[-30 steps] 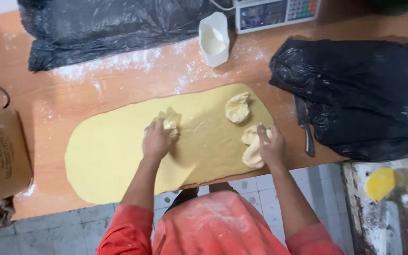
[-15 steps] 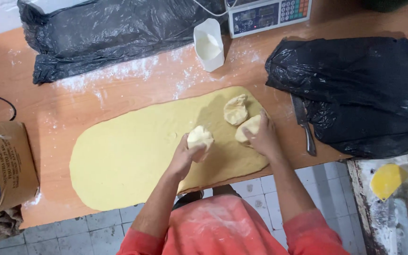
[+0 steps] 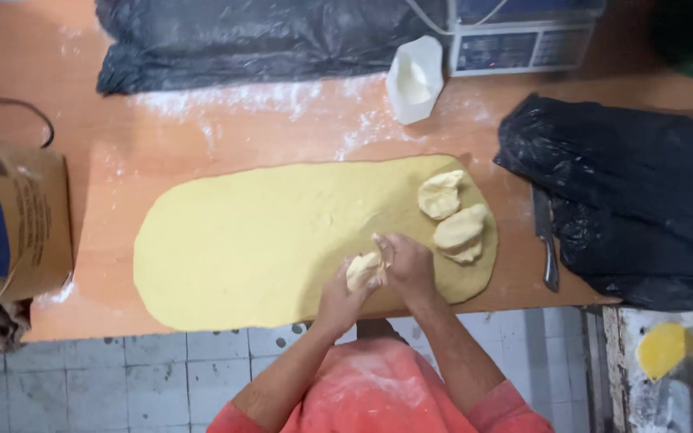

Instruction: Shaping small pieces of dough into twists and arranging them on a larger dough sheet.

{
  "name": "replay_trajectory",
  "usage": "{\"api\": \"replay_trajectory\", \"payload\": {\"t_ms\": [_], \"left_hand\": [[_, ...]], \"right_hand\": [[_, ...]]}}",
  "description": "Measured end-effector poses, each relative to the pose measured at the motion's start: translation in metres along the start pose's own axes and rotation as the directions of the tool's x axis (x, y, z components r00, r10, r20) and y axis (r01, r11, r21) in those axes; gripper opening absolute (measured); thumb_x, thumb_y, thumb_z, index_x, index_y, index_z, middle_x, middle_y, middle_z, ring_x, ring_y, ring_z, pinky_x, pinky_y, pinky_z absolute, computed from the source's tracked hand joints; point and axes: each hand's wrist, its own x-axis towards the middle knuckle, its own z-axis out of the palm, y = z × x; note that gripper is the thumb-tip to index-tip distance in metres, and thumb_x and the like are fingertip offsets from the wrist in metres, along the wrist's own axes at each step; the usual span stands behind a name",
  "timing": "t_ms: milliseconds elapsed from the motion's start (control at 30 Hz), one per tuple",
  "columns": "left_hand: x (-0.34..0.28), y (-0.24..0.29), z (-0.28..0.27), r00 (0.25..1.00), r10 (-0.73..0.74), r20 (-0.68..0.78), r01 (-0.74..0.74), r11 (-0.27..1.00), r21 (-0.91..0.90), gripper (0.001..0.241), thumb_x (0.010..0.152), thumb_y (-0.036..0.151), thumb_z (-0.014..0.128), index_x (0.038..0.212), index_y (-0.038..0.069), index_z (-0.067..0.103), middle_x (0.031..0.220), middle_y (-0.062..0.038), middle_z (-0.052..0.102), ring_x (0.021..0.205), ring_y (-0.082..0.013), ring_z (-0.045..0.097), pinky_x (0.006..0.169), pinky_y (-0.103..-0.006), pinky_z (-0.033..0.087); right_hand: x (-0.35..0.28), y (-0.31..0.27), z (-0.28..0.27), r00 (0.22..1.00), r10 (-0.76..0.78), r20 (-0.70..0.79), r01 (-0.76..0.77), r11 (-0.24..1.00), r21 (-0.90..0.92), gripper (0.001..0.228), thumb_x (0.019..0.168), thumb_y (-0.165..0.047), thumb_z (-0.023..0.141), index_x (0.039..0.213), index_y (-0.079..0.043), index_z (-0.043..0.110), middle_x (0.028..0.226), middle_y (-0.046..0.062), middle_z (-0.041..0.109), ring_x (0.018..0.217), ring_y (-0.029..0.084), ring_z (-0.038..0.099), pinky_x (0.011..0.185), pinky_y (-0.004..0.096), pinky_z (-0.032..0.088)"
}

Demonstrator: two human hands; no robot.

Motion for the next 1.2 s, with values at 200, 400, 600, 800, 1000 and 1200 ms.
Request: {"api": "replay_trajectory", "payload": {"t_ms": [200,400,600,800,1000,1200], "left_hand": [[-0.012,-0.003,-0.028,0.976,-0.202,-0.08,0.182,0.962,-0.203,0.048,0.084,0.019,0.075,0.127,-0.002,0.063,0.1,-0.014,0.078,0.086,-0.0212,0.075,0.076,-0.0351,0.059],[-0.012,-0.015,-0.07,0.989,-0.137,0.048,0.145,0.924,-0.355,0.037,0.089,0.019,0.074,0.121,0.0,0.068,0.102,-0.016,0.077,0.088,-0.0228,0.07,0.077,-0.0363,0.057],[-0.03,-0.049,-0.115,0.96,-0.282,0.008,0.282,0.958,-0.059,0.066,0.087,0.022,0.068,0.145,0.005,0.042,0.114,-0.019,0.069,0.107,-0.0292,0.069,0.093,-0.0389,0.051],[-0.031,-0.029,-0.083,0.955,-0.213,-0.208,0.238,0.966,0.103,0.041,0.094,0.029,0.065,0.126,0.003,0.062,0.102,-0.024,0.074,0.099,-0.0397,0.072,0.085,-0.0447,0.056],[0.026,-0.018,-0.035,0.964,0.009,-0.266,0.075,0.95,0.304,0.031,0.093,0.024,0.066,0.115,0.002,0.069,0.099,-0.026,0.072,0.092,-0.0447,0.069,0.081,-0.0504,0.056],[0.02,0.018,-0.019,0.984,0.018,-0.177,0.008,0.989,0.147,0.029,0.093,0.024,0.065,0.111,0.002,0.07,0.096,-0.025,0.073,0.092,-0.0441,0.07,0.08,-0.0478,0.056]], "right_hand": [[-0.019,-0.048,0.02,0.972,-0.205,-0.111,0.204,0.979,-0.019,0.027,0.103,-0.022,0.056,0.085,-0.003,0.065,0.079,0.021,0.064,0.073,0.043,0.064,0.065,0.05,0.051],[0.034,0.018,0.032,0.991,0.057,-0.119,-0.043,0.992,0.119,0.032,0.108,-0.024,0.048,0.091,0.001,0.062,0.068,0.016,0.053,0.062,0.031,0.053,0.056,0.044,0.044],[0.102,-0.074,-0.027,0.783,-0.553,-0.284,0.445,0.818,-0.365,0.064,0.111,-0.042,0.044,0.158,0.0,0.033,0.157,0.028,0.043,0.149,0.044,0.035,0.125,0.055,0.028],[0.099,0.036,0.056,0.889,-0.341,0.305,0.455,0.727,-0.514,0.073,0.089,-0.051,0.058,0.148,-0.01,0.049,0.156,0.018,0.04,0.146,0.047,0.031,0.113,0.07,0.016],[0.093,-0.013,0.009,0.917,-0.071,0.391,0.121,0.987,-0.105,0.028,0.099,-0.028,0.058,0.113,-0.011,0.075,0.112,0.015,0.073,0.107,0.035,0.068,0.093,0.047,0.054],[0.096,-0.006,-0.008,0.811,-0.579,-0.087,0.584,0.809,0.063,0.017,0.096,-0.014,0.058,0.097,-0.004,0.071,0.094,0.017,0.072,0.085,0.035,0.07,0.076,0.044,0.057]]}}
